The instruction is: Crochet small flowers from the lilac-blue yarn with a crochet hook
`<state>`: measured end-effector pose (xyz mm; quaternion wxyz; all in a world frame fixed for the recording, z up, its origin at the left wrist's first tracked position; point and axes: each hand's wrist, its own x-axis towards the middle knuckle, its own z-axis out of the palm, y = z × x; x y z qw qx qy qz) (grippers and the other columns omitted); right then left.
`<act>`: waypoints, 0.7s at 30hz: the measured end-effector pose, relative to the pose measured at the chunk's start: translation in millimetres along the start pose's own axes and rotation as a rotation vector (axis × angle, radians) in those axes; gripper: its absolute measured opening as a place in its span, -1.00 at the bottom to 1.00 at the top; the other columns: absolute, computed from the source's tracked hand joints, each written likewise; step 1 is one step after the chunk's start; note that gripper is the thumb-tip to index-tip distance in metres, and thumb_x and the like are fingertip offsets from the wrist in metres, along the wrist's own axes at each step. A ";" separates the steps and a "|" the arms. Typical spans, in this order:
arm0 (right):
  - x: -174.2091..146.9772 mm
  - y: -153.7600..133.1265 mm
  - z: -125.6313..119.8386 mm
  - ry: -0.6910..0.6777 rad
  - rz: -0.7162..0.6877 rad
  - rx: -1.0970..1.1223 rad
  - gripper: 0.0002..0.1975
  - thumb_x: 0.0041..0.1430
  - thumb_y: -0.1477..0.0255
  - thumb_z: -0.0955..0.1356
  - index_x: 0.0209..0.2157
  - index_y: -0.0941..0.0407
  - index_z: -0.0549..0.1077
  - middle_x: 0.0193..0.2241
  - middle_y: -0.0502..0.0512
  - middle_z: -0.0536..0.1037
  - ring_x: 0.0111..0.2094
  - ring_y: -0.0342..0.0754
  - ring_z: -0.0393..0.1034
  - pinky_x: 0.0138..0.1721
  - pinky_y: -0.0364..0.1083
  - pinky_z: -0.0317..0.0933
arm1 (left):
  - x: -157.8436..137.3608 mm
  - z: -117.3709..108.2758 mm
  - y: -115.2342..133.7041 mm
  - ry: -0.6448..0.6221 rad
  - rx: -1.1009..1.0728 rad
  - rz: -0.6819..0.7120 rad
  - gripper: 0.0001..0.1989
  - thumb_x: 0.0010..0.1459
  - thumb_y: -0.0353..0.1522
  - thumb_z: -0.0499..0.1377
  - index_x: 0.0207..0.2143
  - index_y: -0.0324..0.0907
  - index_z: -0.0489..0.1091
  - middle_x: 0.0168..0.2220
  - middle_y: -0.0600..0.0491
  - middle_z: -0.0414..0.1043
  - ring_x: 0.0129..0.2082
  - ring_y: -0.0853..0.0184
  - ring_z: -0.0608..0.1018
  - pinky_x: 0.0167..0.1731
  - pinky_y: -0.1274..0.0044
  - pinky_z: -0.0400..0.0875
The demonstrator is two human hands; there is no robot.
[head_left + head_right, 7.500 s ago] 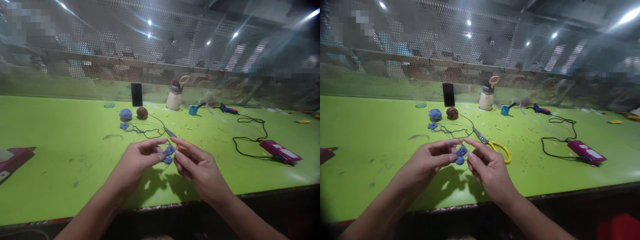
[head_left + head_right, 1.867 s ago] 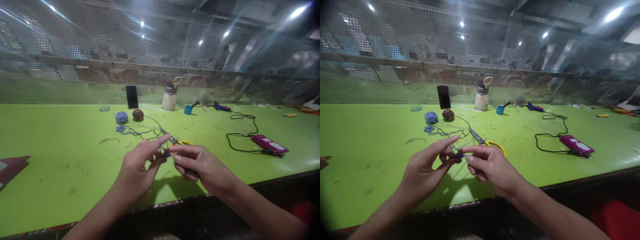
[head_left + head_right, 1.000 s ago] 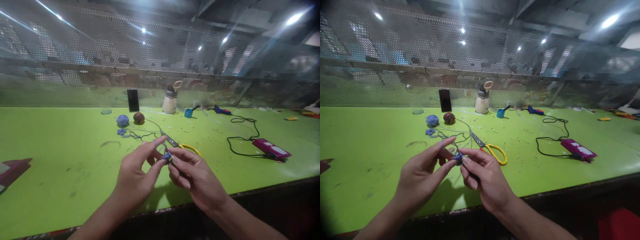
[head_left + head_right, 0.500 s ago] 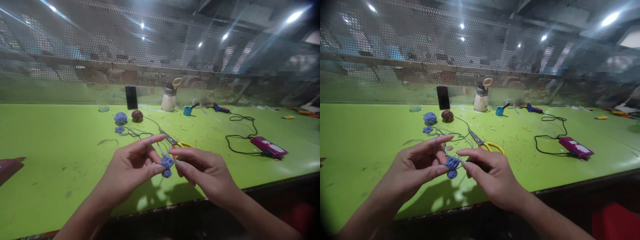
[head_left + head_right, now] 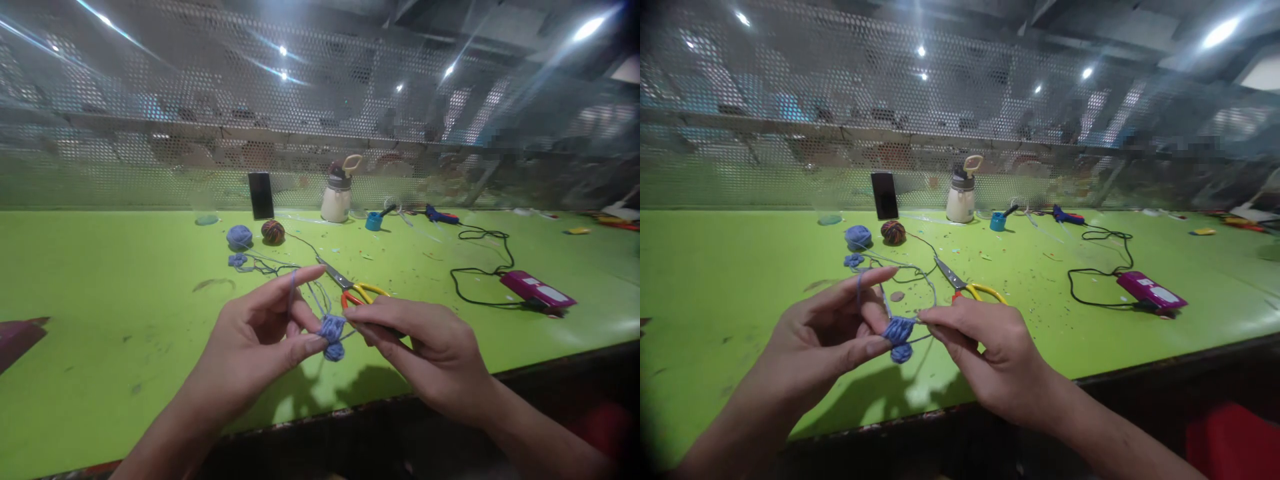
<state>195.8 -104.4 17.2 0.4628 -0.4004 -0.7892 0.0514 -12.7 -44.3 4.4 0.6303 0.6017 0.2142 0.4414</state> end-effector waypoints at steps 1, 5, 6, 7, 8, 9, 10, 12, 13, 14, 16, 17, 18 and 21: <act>0.1 0.2 -1.0 0.001 -0.018 0.005 -0.74 0.18 0.69 0.35 -0.16 0.14 0.56 -0.35 0.05 0.69 -0.38 -0.13 0.57 -0.29 -0.19 0.38 | -0.4 0.4 0.1 0.003 0.002 0.008 -0.44 0.02 -0.51 0.39 0.04 0.15 0.48 -0.42 0.16 0.51 -0.50 0.53 0.40 -0.44 0.72 0.34; -0.3 0.9 -4.1 -0.026 -0.049 -0.018 -0.77 0.19 0.70 0.34 -0.17 0.21 0.56 -0.38 0.09 0.67 -0.38 -0.15 0.55 -0.34 -0.22 0.33 | -1.6 2.9 0.1 0.024 0.031 0.022 -0.47 0.02 -0.47 0.40 0.02 0.18 0.49 -0.42 0.16 0.52 -0.51 0.55 0.39 -0.46 0.75 0.33; -0.9 1.4 -4.8 -0.033 -0.054 -0.031 -0.78 0.20 0.70 0.34 -0.17 0.22 0.56 -0.39 0.10 0.67 -0.37 -0.14 0.55 -0.33 -0.20 0.32 | -2.0 3.6 0.2 0.029 0.041 0.021 -0.47 0.01 -0.47 0.40 0.02 0.18 0.50 -0.42 0.16 0.53 -0.50 0.55 0.40 -0.45 0.75 0.34; -1.7 2.2 -5.4 -0.041 -0.056 -0.046 -0.79 0.21 0.69 0.34 -0.16 0.23 0.55 -0.39 0.11 0.66 -0.36 -0.12 0.54 -0.33 -0.19 0.31 | -2.3 4.5 0.3 0.034 0.050 0.023 -0.47 0.01 -0.47 0.40 0.01 0.19 0.50 -0.42 0.16 0.53 -0.50 0.54 0.40 -0.45 0.76 0.34; -2.6 3.2 -6.1 -0.048 -0.057 -0.057 -0.79 0.22 0.68 0.34 -0.15 0.23 0.55 -0.39 0.12 0.66 -0.36 -0.11 0.53 -0.34 -0.17 0.30 | -2.6 5.4 0.5 0.039 0.061 0.027 -0.48 0.01 -0.47 0.40 0.00 0.19 0.51 -0.43 0.16 0.53 -0.51 0.54 0.40 -0.46 0.76 0.34; -3.6 4.4 -6.8 -0.055 -0.057 -0.062 -0.79 0.23 0.67 0.33 -0.14 0.24 0.55 -0.40 0.13 0.64 -0.37 -0.10 0.52 -0.35 -0.16 0.29 | -2.9 6.3 0.6 0.048 0.070 0.033 -0.49 0.01 -0.46 0.40 -0.01 0.19 0.51 -0.43 0.16 0.54 -0.51 0.54 0.41 -0.46 0.76 0.34; -4.7 5.7 -7.6 -0.066 -0.055 -0.061 -0.78 0.24 0.67 0.33 -0.12 0.24 0.54 -0.40 0.13 0.63 -0.38 -0.11 0.51 -0.37 -0.16 0.27 | -3.0 7.2 0.7 0.062 0.078 0.041 -0.50 0.01 -0.46 0.40 -0.02 0.19 0.52 -0.44 0.16 0.54 -0.51 0.54 0.41 -0.47 0.76 0.34; -6.8 8.2 -9.4 -0.091 -0.053 -0.048 -0.75 0.25 0.68 0.32 -0.09 0.23 0.53 -0.39 0.12 0.60 -0.39 -0.12 0.47 -0.40 -0.16 0.24 | -3.0 8.5 0.6 0.080 0.093 0.057 -0.51 0.01 -0.46 0.40 -0.03 0.19 0.53 -0.44 0.16 0.55 -0.51 0.53 0.42 -0.48 0.76 0.35; -7.7 9.2 -10.5 -0.102 -0.052 -0.043 -0.74 0.25 0.68 0.31 -0.07 0.22 0.52 -0.39 0.11 0.58 -0.39 -0.13 0.46 -0.41 -0.16 0.23 | -2.9 8.9 0.3 0.085 0.098 0.066 -0.51 0.01 -0.46 0.40 -0.03 0.18 0.54 -0.44 0.15 0.56 -0.51 0.52 0.44 -0.48 0.75 0.35; -8.6 9.9 -11.5 -0.111 -0.051 -0.041 -0.73 0.25 0.68 0.31 -0.06 0.22 0.52 -0.38 0.11 0.58 -0.39 -0.13 0.45 -0.41 -0.16 0.23 | -2.8 9.1 0.0 0.086 0.102 0.071 -0.51 0.01 -0.47 0.40 -0.03 0.17 0.54 -0.44 0.15 0.56 -0.50 0.51 0.45 -0.47 0.74 0.36; -9.9 10.6 -13.3 -0.118 -0.049 -0.051 -0.72 0.25 0.68 0.31 -0.04 0.21 0.51 -0.37 0.12 0.58 -0.38 -0.12 0.45 -0.40 -0.16 0.24 | -2.6 9.3 -0.9 0.084 0.105 0.067 -0.52 0.00 -0.47 0.40 -0.04 0.15 0.54 -0.44 0.13 0.57 -0.50 0.49 0.47 -0.47 0.71 0.39; -10.3 10.6 -13.9 -0.118 -0.051 -0.056 -0.72 0.25 0.68 0.31 -0.05 0.20 0.52 -0.37 0.12 0.58 -0.38 -0.13 0.46 -0.39 -0.16 0.24 | -2.6 9.3 -1.3 0.095 0.102 0.060 -0.52 -0.01 -0.47 0.40 -0.04 0.14 0.55 -0.44 0.12 0.57 -0.51 0.48 0.47 -0.47 0.70 0.40; -10.7 10.5 -14.2 -0.118 -0.052 -0.058 -0.72 0.25 0.68 0.31 -0.05 0.20 0.52 -0.37 0.11 0.58 -0.39 -0.13 0.46 -0.40 -0.16 0.24 | -2.7 9.3 -1.7 0.112 0.095 0.053 -0.53 -0.01 -0.47 0.40 -0.04 0.12 0.56 -0.44 0.12 0.57 -0.51 0.48 0.47 -0.47 0.70 0.40; -11.0 10.1 -14.2 -0.106 -0.059 -0.054 -0.73 0.24 0.68 0.32 -0.07 0.20 0.52 -0.38 0.11 0.59 -0.39 -0.13 0.46 -0.39 -0.17 0.25 | -2.9 9.0 -2.6 0.117 0.084 0.050 -0.54 -0.01 -0.46 0.40 -0.06 0.12 0.56 -0.44 0.12 0.56 -0.52 0.49 0.46 -0.47 0.70 0.40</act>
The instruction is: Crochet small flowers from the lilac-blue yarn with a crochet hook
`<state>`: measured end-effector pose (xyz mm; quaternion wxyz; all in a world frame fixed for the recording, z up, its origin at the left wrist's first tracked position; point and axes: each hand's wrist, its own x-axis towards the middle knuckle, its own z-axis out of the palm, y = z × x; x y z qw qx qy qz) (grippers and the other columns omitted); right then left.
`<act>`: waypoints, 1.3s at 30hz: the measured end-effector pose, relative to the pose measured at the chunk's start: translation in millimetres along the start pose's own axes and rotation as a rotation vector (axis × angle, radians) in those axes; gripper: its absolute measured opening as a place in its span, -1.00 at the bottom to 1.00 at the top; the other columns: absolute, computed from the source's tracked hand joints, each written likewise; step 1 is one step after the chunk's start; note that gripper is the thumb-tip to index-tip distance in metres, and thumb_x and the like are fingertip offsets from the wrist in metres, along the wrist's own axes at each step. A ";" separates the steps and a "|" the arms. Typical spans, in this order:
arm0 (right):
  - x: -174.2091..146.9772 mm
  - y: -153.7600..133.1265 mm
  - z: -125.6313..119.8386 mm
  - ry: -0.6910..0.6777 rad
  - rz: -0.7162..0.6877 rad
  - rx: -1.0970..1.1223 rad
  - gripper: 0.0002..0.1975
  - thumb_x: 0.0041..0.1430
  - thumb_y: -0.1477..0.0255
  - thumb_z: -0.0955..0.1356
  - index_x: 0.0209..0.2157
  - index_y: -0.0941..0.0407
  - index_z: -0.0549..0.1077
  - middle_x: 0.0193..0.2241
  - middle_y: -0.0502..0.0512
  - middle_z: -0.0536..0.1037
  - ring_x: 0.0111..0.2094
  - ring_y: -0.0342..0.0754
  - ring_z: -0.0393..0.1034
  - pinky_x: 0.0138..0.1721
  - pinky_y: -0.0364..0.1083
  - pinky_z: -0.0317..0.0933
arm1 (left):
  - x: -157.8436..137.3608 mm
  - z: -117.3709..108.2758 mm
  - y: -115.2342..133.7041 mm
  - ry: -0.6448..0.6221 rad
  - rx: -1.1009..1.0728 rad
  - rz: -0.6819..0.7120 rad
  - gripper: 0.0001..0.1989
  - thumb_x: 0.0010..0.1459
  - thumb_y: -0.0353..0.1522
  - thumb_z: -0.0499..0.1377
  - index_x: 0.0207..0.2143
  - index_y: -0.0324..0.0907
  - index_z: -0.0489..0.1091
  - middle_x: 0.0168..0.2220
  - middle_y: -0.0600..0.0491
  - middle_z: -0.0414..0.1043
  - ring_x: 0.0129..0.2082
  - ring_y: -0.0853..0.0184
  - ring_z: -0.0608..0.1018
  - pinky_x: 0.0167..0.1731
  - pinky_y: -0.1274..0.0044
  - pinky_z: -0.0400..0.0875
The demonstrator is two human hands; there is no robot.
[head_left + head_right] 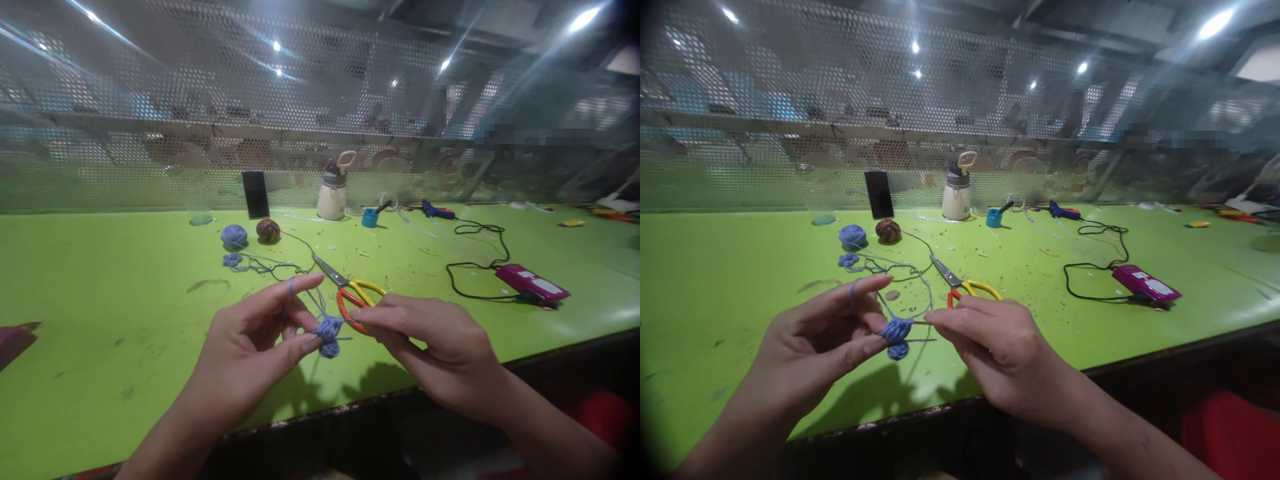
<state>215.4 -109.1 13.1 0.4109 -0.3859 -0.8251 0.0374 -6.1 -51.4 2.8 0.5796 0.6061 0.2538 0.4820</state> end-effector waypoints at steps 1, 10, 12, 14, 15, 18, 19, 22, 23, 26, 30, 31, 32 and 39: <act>0.0 0.0 0.2 0.003 0.001 -0.002 -0.74 0.24 0.68 0.32 -0.08 0.20 0.52 -0.38 0.11 0.59 -0.38 -0.13 0.47 -0.38 -0.18 0.25 | 0.2 -0.2 -0.4 -0.012 0.001 0.007 -0.54 -0.01 -0.47 0.40 -0.05 0.13 0.56 -0.44 0.12 0.56 -0.52 0.50 0.46 -0.47 0.71 0.40; -0.6 -2.2 2.0 0.030 0.037 0.037 -0.75 0.22 0.67 0.33 -0.13 0.14 0.53 -0.38 0.04 0.65 -0.39 -0.15 0.51 -0.35 -0.21 0.29 | 2.8 -0.3 -2.6 -0.050 0.000 -0.019 -0.56 0.02 -0.48 0.38 -0.04 0.10 0.55 -0.44 0.12 0.56 -0.50 0.51 0.47 -0.46 0.73 0.38; 0.4 -3.9 2.7 0.033 0.059 0.058 -0.75 0.21 0.68 0.34 -0.15 0.14 0.55 -0.38 0.04 0.66 -0.39 -0.15 0.51 -0.34 -0.21 0.30 | 3.3 -0.6 -2.7 -0.053 -0.010 -0.032 -0.55 0.01 -0.49 0.39 -0.04 0.08 0.56 -0.44 0.12 0.56 -0.51 0.53 0.44 -0.48 0.75 0.36; 1.5 -5.3 4.2 0.039 0.097 0.116 -0.75 0.20 0.67 0.35 -0.16 0.14 0.57 -0.38 0.04 0.66 -0.39 -0.15 0.51 -0.33 -0.21 0.31 | 3.9 -0.9 -3.0 -0.064 -0.038 -0.059 -0.56 0.01 -0.49 0.39 -0.06 0.08 0.57 -0.44 0.13 0.55 -0.51 0.55 0.44 -0.46 0.76 0.37; 1.8 -5.8 5.4 0.040 0.135 0.167 -0.76 0.20 0.66 0.36 -0.17 0.14 0.58 -0.39 0.04 0.65 -0.40 -0.16 0.50 -0.35 -0.21 0.31 | 4.3 -0.8 -3.2 -0.074 -0.059 -0.076 -0.58 0.01 -0.49 0.39 -0.08 0.08 0.58 -0.43 0.14 0.54 -0.50 0.55 0.46 -0.44 0.76 0.39; 0.7 -5.0 11.9 0.038 0.326 0.413 -0.83 0.19 0.59 0.38 -0.23 0.13 0.62 -0.53 -0.01 0.57 -0.53 -0.21 0.40 -0.51 -0.23 0.23 | 5.5 -0.2 -4.8 -0.115 -0.130 -0.124 -0.63 0.01 -0.48 0.39 -0.12 0.05 0.60 -0.44 0.15 0.52 -0.45 0.54 0.51 -0.38 0.74 0.43; -0.4 -4.0 14.9 0.033 0.404 0.517 -0.85 0.20 0.55 0.39 -0.24 0.13 0.63 -0.58 -0.04 0.52 -0.59 -0.23 0.32 -0.58 -0.24 0.16 | 6.0 0.1 -5.6 -0.128 -0.145 -0.134 -0.64 0.01 -0.49 0.39 -0.12 0.03 0.60 -0.44 0.15 0.52 -0.45 0.53 0.51 -0.37 0.74 0.43; -4.3 -0.3 24.2 0.041 0.616 0.818 -0.87 0.20 0.42 0.42 -0.24 0.10 0.63 -0.64 -0.06 0.44 -0.67 -0.28 0.14 -0.68 -0.27 -0.03 | 7.4 1.1 -7.8 -0.146 -0.170 -0.144 -0.64 0.02 -0.49 0.39 -0.13 0.01 0.60 -0.44 0.15 0.52 -0.44 0.53 0.53 -0.35 0.73 0.44; -4.9 0.6 26.7 0.051 0.670 0.899 -0.87 0.19 0.39 0.43 -0.23 0.10 0.63 -0.63 -0.05 0.44 -0.67 -0.29 0.13 -0.69 -0.27 -0.06 | 7.6 1.5 -8.4 -0.141 -0.171 -0.142 -0.64 0.02 -0.50 0.39 -0.13 0.01 0.60 -0.44 0.15 0.53 -0.44 0.53 0.53 -0.34 0.73 0.45; -2.6 -0.2 30.8 0.082 0.766 1.093 -0.84 0.14 0.37 0.47 -0.24 0.11 0.62 -0.62 -0.03 0.45 -0.66 -0.28 0.17 -0.70 -0.28 -0.10 | 6.2 3.6 -8.9 -0.083 -0.149 -0.119 -0.65 0.00 -0.51 0.39 -0.15 0.01 0.61 -0.45 0.14 0.53 -0.42 0.51 0.55 -0.33 0.72 0.46; 5.9 -8.1 32.5 0.099 0.833 1.252 -0.85 0.12 0.38 0.48 -0.30 0.17 0.58 -0.65 -0.06 0.42 -0.72 -0.33 0.06 -0.71 -0.28 -0.13 | -0.3 9.2 -9.6 0.063 -0.112 -0.100 -0.67 -0.04 -0.50 0.41 -0.20 -0.01 0.63 -0.45 0.13 0.55 -0.40 0.46 0.56 -0.30 0.67 0.50; 7.5 -10.2 33.2 0.100 0.846 1.266 -0.85 0.12 0.38 0.48 -0.32 0.18 0.57 -0.65 -0.06 0.41 -0.73 -0.34 0.03 -0.71 -0.27 -0.14 | -1.9 10.7 -10.3 0.093 -0.120 -0.098 -0.66 -0.05 -0.50 0.41 -0.19 -0.01 0.62 -0.45 0.13 0.55 -0.40 0.45 0.56 -0.29 0.66 0.50; 8.5 -11.8 34.1 0.099 0.854 1.271 -0.84 0.13 0.38 0.47 -0.32 0.19 0.56 -0.65 -0.06 0.41 -0.73 -0.35 0.01 -0.70 -0.27 -0.14 | -3.2 12.0 -11.2 0.116 -0.135 -0.095 -0.65 -0.05 -0.50 0.42 -0.19 0.00 0.62 -0.45 0.13 0.55 -0.40 0.45 0.56 -0.28 0.66 0.50; 8.8 -9.0 32.5 0.056 0.720 0.951 -0.74 0.23 0.42 0.40 -0.03 0.07 0.54 -0.60 -0.10 0.39 -0.67 -0.29 0.12 -0.67 -0.27 -0.02 | -3.3 10.6 -14.3 0.081 -0.256 -0.155 -0.60 -0.05 -0.48 0.42 -0.11 -0.02 0.59 -0.48 0.15 0.47 -0.44 0.46 0.50 -0.32 0.63 0.43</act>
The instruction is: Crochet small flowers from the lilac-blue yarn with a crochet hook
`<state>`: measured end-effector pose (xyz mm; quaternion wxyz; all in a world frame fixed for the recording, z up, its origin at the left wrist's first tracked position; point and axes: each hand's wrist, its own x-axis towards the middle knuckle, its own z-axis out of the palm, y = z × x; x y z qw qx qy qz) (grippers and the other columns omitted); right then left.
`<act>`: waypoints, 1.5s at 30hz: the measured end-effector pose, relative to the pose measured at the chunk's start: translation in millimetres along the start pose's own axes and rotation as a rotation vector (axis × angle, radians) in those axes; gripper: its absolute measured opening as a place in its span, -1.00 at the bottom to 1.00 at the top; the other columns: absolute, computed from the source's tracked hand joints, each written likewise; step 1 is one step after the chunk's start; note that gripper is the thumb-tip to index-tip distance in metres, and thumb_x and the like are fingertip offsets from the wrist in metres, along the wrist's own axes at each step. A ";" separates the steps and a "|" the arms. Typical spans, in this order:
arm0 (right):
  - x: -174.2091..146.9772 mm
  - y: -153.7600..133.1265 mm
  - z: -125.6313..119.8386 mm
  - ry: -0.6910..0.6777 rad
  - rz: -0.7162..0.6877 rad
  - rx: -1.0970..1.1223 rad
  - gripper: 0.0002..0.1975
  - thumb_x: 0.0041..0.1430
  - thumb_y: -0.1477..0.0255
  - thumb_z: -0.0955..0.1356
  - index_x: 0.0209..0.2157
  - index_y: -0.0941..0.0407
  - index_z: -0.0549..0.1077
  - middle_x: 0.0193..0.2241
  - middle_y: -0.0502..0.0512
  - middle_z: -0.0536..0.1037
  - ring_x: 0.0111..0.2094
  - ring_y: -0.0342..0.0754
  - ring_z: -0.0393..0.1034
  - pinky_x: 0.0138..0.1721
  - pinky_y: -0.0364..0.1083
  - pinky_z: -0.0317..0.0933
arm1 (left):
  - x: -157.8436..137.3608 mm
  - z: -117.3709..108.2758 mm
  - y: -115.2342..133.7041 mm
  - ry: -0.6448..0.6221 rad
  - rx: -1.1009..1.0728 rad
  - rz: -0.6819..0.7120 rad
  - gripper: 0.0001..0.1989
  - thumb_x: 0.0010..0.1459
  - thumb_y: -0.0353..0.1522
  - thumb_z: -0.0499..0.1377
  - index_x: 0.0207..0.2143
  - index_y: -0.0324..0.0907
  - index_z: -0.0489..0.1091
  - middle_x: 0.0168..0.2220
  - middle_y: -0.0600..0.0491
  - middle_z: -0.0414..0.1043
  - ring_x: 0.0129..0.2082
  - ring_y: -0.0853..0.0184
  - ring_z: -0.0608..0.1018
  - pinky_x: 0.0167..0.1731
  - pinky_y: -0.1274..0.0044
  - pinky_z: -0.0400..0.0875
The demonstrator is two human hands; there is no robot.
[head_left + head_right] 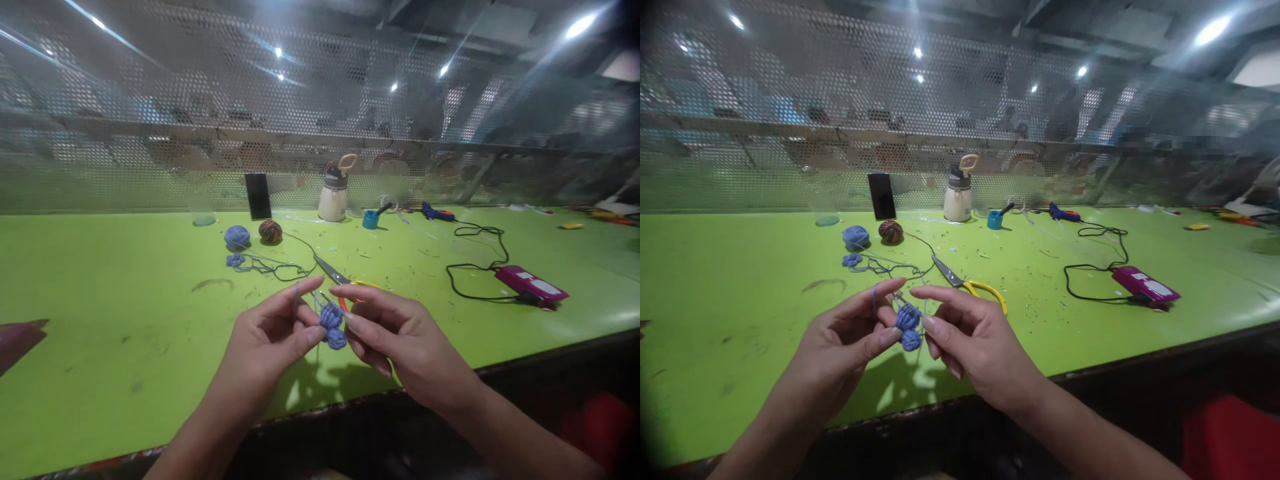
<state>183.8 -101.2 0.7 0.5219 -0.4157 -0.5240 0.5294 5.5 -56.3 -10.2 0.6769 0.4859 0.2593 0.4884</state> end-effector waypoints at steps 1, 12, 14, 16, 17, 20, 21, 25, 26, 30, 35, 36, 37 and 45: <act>1.3 -2.1 -2.1 -0.023 -0.013 -0.073 -0.72 0.24 0.43 0.38 -0.01 0.07 0.54 -0.60 -0.10 0.38 -0.67 -0.28 0.11 -0.67 -0.26 -0.01 | -0.3 -1.1 1.1 -0.004 0.003 -0.012 -0.60 -0.04 -0.47 0.42 -0.10 -0.03 0.59 -0.48 0.14 0.46 -0.43 0.45 0.50 -0.31 0.63 0.42; 11.9 -20.1 -7.2 -0.112 -0.006 -0.326 -0.70 0.16 0.46 0.37 -0.09 0.18 0.62 -0.66 -0.10 0.30 -0.69 -0.28 0.07 -0.69 -0.24 -0.04 | -2.6 -7.1 -1.4 -0.050 0.033 -0.045 -0.64 0.02 -0.44 0.38 -0.08 -0.05 0.58 -0.45 0.13 0.45 -0.39 0.41 0.47 -0.23 0.55 0.37; 12.1 -19.8 -7.6 -0.114 0.002 -0.316 -0.70 0.15 0.45 0.38 -0.09 0.17 0.62 -0.66 -0.10 0.31 -0.69 -0.28 0.07 -0.69 -0.24 -0.03 | -2.2 -9.7 -1.9 -0.063 0.046 -0.067 -0.63 0.02 -0.43 0.38 -0.07 -0.06 0.57 -0.41 0.11 0.49 -0.34 0.38 0.50 -0.19 0.52 0.37; 12.5 -20.1 -7.7 -0.120 0.006 -0.311 -0.70 0.13 0.43 0.39 -0.09 0.16 0.63 -0.66 -0.09 0.33 -0.69 -0.28 0.08 -0.70 -0.24 -0.02 | -2.8 -12.3 1.1 -0.051 0.071 -0.085 -0.63 0.01 -0.42 0.38 -0.07 -0.09 0.57 -0.31 0.05 0.55 -0.27 0.31 0.52 -0.14 0.48 0.37; 12.7 -20.5 -7.5 -0.124 0.005 -0.313 -0.70 0.13 0.43 0.40 -0.09 0.15 0.63 -0.66 -0.09 0.34 -0.69 -0.27 0.09 -0.70 -0.24 -0.02 | -3.3 -13.2 4.1 -0.035 0.090 -0.088 -0.64 0.00 -0.43 0.38 -0.09 -0.10 0.58 -0.26 0.02 0.57 -0.23 0.28 0.53 -0.12 0.46 0.37; 13.5 -22.1 -5.5 -0.126 0.005 -0.349 -0.70 0.13 0.42 0.42 -0.09 0.15 0.63 -0.65 -0.09 0.35 -0.69 -0.28 0.08 -0.69 -0.23 -0.02 | -4.7 -14.1 16.5 0.029 0.154 -0.073 -0.70 -0.02 -0.41 0.37 -0.16 -0.16 0.62 -0.23 -0.04 0.60 -0.22 0.23 0.53 -0.20 0.47 0.37; 13.6 -22.9 -4.5 -0.127 0.006 -0.362 -0.69 0.12 0.42 0.42 -0.09 0.15 0.62 -0.65 -0.08 0.36 -0.69 -0.28 0.08 -0.69 -0.23 -0.02 | -4.8 -13.7 20.4 0.043 0.175 -0.069 -0.72 -0.01 -0.38 0.37 -0.18 -0.17 0.63 -0.25 -0.05 0.60 -0.25 0.24 0.53 -0.25 0.49 0.37; 12.5 -26.5 0.8 -0.124 0.019 -0.385 -0.69 0.12 0.42 0.41 -0.08 0.16 0.62 -0.64 -0.08 0.37 -0.69 -0.28 0.09 -0.69 -0.23 0.00 | -2.4 -9.1 26.2 0.006 0.223 -0.108 -0.70 -0.04 -0.34 0.42 -0.20 -0.16 0.62 -0.33 0.00 0.64 -0.35 0.31 0.55 -0.28 0.49 0.41; 11.9 -27.5 2.2 -0.121 0.025 -0.389 -0.69 0.12 0.43 0.41 -0.09 0.17 0.62 -0.65 -0.08 0.37 -0.70 -0.28 0.10 -0.69 -0.23 0.00 | -1.7 -7.6 25.2 -0.009 0.209 -0.119 -0.67 -0.07 -0.36 0.44 -0.18 -0.16 0.61 -0.35 0.01 0.64 -0.37 0.32 0.56 -0.26 0.48 0.43; 9.3 -29.5 5.2 -0.133 0.061 -0.353 -0.70 0.12 0.44 0.40 -0.10 0.18 0.62 -0.66 -0.10 0.36 -0.71 -0.28 0.12 -0.70 -0.24 0.01 | -1.3 -4.3 18.2 -0.035 0.147 -0.079 -0.59 -0.12 -0.43 0.46 -0.14 -0.17 0.59 -0.45 0.06 0.60 -0.46 0.38 0.55 -0.32 0.50 0.47; 6.6 -27.2 2.6 -0.174 0.116 -0.198 -0.68 0.11 0.41 0.43 -0.09 0.18 0.61 -0.66 -0.09 0.40 -0.70 -0.28 0.13 -0.70 -0.25 -0.02 | -4.6 -5.0 11.6 -0.043 0.152 -0.015 -0.58 -0.13 -0.43 0.45 -0.13 -0.17 0.59 -0.49 0.09 0.55 -0.48 0.38 0.53 -0.36 0.52 0.48; 6.2 -26.4 2.0 -0.176 0.126 -0.173 -0.68 0.10 0.41 0.43 -0.09 0.18 0.61 -0.66 -0.09 0.40 -0.71 -0.29 0.12 -0.70 -0.25 -0.02 | -5.4 -4.9 10.6 -0.037 0.167 -0.003 -0.57 -0.13 -0.42 0.45 -0.12 -0.17 0.59 -0.49 0.09 0.55 -0.47 0.38 0.53 -0.37 0.52 0.48; 5.8 -25.5 1.6 -0.173 0.134 -0.154 -0.69 0.10 0.41 0.44 -0.09 0.17 0.61 -0.67 -0.09 0.40 -0.71 -0.29 0.12 -0.70 -0.25 -0.03 | -6.2 -4.6 9.7 -0.032 0.186 0.007 -0.56 -0.12 -0.41 0.45 -0.11 -0.17 0.58 -0.48 0.08 0.54 -0.47 0.38 0.52 -0.36 0.52 0.47; 5.8 -20.1 2.0 -0.177 0.135 -0.087 -0.68 0.08 0.39 0.46 -0.10 0.17 0.62 -0.67 -0.08 0.41 -0.72 -0.30 0.12 -0.70 -0.24 -0.06 | -11.9 -0.5 11.8 0.051 0.152 -0.010 -0.60 -0.13 -0.45 0.45 -0.15 -0.17 0.59 -0.45 0.10 0.56 -0.44 0.39 0.54 -0.31 0.53 0.48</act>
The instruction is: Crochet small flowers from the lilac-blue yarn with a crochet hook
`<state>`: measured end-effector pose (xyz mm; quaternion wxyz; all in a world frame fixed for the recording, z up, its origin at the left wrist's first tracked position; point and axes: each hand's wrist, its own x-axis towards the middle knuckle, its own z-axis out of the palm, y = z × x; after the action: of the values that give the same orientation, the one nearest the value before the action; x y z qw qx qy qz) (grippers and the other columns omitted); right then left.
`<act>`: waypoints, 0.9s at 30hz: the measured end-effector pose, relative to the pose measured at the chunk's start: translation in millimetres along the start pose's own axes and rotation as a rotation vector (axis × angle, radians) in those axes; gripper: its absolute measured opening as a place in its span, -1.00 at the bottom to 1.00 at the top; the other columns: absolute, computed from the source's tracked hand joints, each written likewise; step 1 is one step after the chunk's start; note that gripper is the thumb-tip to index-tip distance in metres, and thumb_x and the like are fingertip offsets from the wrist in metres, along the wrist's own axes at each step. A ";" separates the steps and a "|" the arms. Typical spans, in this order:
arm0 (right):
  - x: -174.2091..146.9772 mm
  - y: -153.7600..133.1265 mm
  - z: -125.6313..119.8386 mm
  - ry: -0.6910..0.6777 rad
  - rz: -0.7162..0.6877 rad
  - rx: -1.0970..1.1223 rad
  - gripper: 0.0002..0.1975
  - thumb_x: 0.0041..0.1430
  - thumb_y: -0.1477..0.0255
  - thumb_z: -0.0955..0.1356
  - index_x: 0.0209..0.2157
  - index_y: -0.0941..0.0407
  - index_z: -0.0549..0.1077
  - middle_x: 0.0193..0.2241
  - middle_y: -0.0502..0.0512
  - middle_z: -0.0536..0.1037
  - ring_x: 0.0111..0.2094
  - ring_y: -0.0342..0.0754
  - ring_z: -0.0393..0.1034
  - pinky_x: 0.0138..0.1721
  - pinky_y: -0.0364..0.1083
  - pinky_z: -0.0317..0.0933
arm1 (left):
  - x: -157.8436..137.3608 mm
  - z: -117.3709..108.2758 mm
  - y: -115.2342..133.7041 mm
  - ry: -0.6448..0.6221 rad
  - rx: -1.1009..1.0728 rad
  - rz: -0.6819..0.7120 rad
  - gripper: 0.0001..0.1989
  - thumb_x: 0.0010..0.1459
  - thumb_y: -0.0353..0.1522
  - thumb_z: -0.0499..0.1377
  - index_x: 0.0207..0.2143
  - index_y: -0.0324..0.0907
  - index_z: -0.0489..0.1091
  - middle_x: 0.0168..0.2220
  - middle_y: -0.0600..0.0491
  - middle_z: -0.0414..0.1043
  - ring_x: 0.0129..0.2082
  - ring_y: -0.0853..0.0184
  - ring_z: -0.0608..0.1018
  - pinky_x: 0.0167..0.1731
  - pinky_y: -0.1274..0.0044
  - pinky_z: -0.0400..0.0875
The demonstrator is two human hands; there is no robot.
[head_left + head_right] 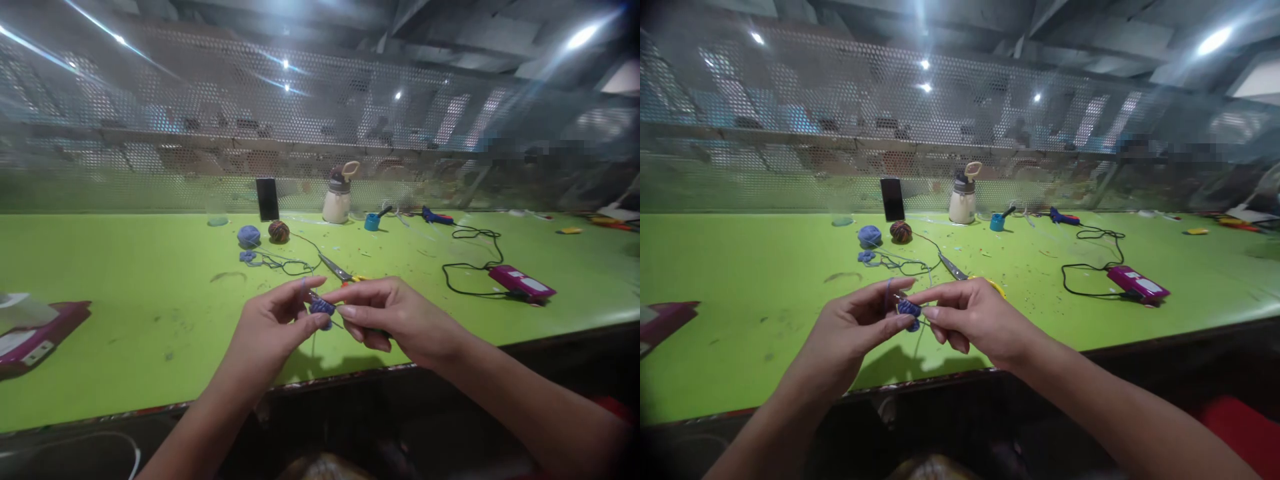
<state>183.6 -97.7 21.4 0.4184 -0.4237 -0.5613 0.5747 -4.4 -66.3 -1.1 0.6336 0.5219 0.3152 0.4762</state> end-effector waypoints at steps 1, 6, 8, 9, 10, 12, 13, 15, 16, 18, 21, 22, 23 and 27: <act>0.7 0.5 -0.4 -0.008 -0.002 0.000 -0.68 0.08 0.39 0.46 -0.10 0.17 0.62 -0.67 -0.09 0.41 -0.72 -0.30 0.12 -0.70 -0.24 -0.06 | -0.2 0.2 0.8 0.013 -0.020 -0.003 -0.61 -0.14 -0.46 0.46 -0.18 -0.17 0.60 -0.47 0.11 0.55 -0.45 0.40 0.54 -0.32 0.54 0.48; 3.9 1.4 -4.1 -0.034 0.015 0.040 -0.69 0.10 0.39 0.45 -0.11 0.16 0.62 -0.66 -0.08 0.41 -0.71 -0.30 0.12 -0.69 -0.24 -0.06 | 2.5 2.4 1.0 0.004 -0.061 -0.019 -0.58 -0.16 -0.49 0.46 -0.16 -0.17 0.59 -0.50 0.14 0.51 -0.46 0.41 0.54 -0.30 0.52 0.50; 4.3 0.8 -5.8 -0.035 0.030 0.066 -0.70 0.10 0.41 0.44 -0.10 0.17 0.61 -0.67 -0.08 0.41 -0.71 -0.30 0.12 -0.70 -0.25 -0.08 | 3.7 4.6 -1.1 0.000 -0.086 -0.003 -0.58 -0.14 -0.49 0.46 -0.14 -0.14 0.59 -0.49 0.14 0.50 -0.45 0.42 0.54 -0.30 0.54 0.49; 4.3 0.6 -6.6 -0.036 0.033 0.075 -0.70 0.11 0.41 0.44 -0.10 0.17 0.61 -0.67 -0.08 0.41 -0.71 -0.30 0.12 -0.70 -0.25 -0.08 | 4.2 5.8 -2.6 0.007 -0.098 0.013 -0.58 -0.13 -0.50 0.45 -0.14 -0.12 0.60 -0.49 0.15 0.49 -0.45 0.43 0.53 -0.30 0.56 0.49; 4.4 0.5 -7.4 -0.036 0.034 0.083 -0.70 0.11 0.42 0.43 -0.09 0.17 0.61 -0.67 -0.08 0.40 -0.71 -0.30 0.11 -0.70 -0.25 -0.09 | 4.7 6.9 -4.4 0.018 -0.108 0.029 -0.58 -0.12 -0.50 0.45 -0.14 -0.09 0.60 -0.48 0.16 0.49 -0.44 0.45 0.53 -0.31 0.59 0.48; 4.8 0.8 -9.3 -0.034 0.024 0.098 -0.70 0.12 0.43 0.42 -0.08 0.17 0.61 -0.67 -0.09 0.39 -0.71 -0.31 0.10 -0.70 -0.26 -0.10 | 6.0 8.2 -8.3 0.047 -0.120 0.045 -0.58 -0.10 -0.49 0.45 -0.13 -0.06 0.60 -0.45 0.16 0.49 -0.41 0.47 0.52 -0.30 0.63 0.45; 5.1 1.3 -10.4 -0.031 0.016 0.105 -0.70 0.13 0.44 0.42 -0.08 0.17 0.60 -0.67 -0.09 0.39 -0.71 -0.31 0.10 -0.70 -0.26 -0.10 | 7.0 8.3 -10.3 0.050 -0.121 0.043 -0.58 -0.10 -0.48 0.45 -0.13 -0.04 0.59 -0.43 0.15 0.49 -0.39 0.47 0.51 -0.30 0.65 0.44; 5.8 2.5 -12.8 -0.024 0.003 0.119 -0.70 0.12 0.45 0.42 -0.08 0.16 0.60 -0.67 -0.09 0.38 -0.71 -0.31 0.09 -0.70 -0.26 -0.11 | 9.5 7.4 -14.0 0.042 -0.123 0.034 -0.56 -0.12 -0.48 0.46 -0.12 -0.03 0.59 -0.41 0.15 0.49 -0.38 0.49 0.50 -0.29 0.67 0.43; 6.2 3.2 -13.9 -0.022 0.001 0.124 -0.69 0.12 0.45 0.42 -0.07 0.16 0.60 -0.67 -0.09 0.38 -0.71 -0.31 0.09 -0.70 -0.26 -0.11 | 10.9 6.7 -15.4 0.038 -0.124 0.027 -0.55 -0.12 -0.47 0.46 -0.12 -0.03 0.59 -0.40 0.15 0.48 -0.39 0.50 0.49 -0.29 0.67 0.42; 7.1 4.2 -15.9 -0.021 0.008 0.129 -0.70 0.12 0.45 0.42 -0.08 0.15 0.61 -0.67 -0.09 0.38 -0.71 -0.32 0.09 -0.70 -0.26 -0.12 | 13.4 5.5 -17.1 0.039 -0.136 0.009 -0.54 -0.13 -0.47 0.47 -0.12 -0.04 0.59 -0.40 0.15 0.48 -0.39 0.51 0.47 -0.29 0.69 0.40; 8.4 4.8 -17.1 -0.004 0.038 0.138 -0.70 0.12 0.45 0.42 -0.08 0.15 0.61 -0.67 -0.08 0.38 -0.72 -0.32 0.10 -0.70 -0.26 -0.11 | 15.1 5.5 -16.9 0.040 -0.168 -0.032 -0.55 -0.13 -0.48 0.46 -0.12 -0.06 0.59 -0.36 0.13 0.50 -0.33 0.47 0.50 -0.23 0.65 0.41; 8.9 4.8 -17.1 0.003 0.046 0.140 -0.69 0.12 0.45 0.42 -0.08 0.15 0.61 -0.67 -0.08 0.38 -0.72 -0.32 0.10 -0.69 -0.26 -0.11 | 15.1 6.0 -16.4 0.033 -0.176 -0.042 -0.55 -0.12 -0.48 0.45 -0.11 -0.06 0.59 -0.36 0.12 0.51 -0.31 0.45 0.51 -0.20 0.64 0.41; 9.3 4.8 -17.0 0.008 0.052 0.140 -0.69 0.12 0.45 0.42 -0.08 0.15 0.61 -0.67 -0.08 0.39 -0.72 -0.32 0.11 -0.69 -0.26 -0.11 | 15.0 6.5 -16.0 0.030 -0.180 -0.046 -0.54 -0.11 -0.49 0.45 -0.10 -0.06 0.58 -0.36 0.12 0.50 -0.30 0.44 0.51 -0.19 0.62 0.41; 10.8 5.8 -16.1 0.016 0.063 0.134 -0.68 0.10 0.45 0.42 -0.08 0.16 0.61 -0.66 -0.07 0.39 -0.72 -0.31 0.10 -0.69 -0.25 -0.12 | 14.7 8.8 -15.2 0.039 -0.197 -0.045 -0.42 -0.11 -0.52 0.44 0.01 -0.01 0.51 -0.38 0.15 0.48 -0.31 0.45 0.50 -0.20 0.62 0.40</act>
<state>195.9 -82.8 15.2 0.4322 -0.4169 -0.5046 0.6204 12.8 -55.8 -12.0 0.6862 0.4406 0.2908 0.5005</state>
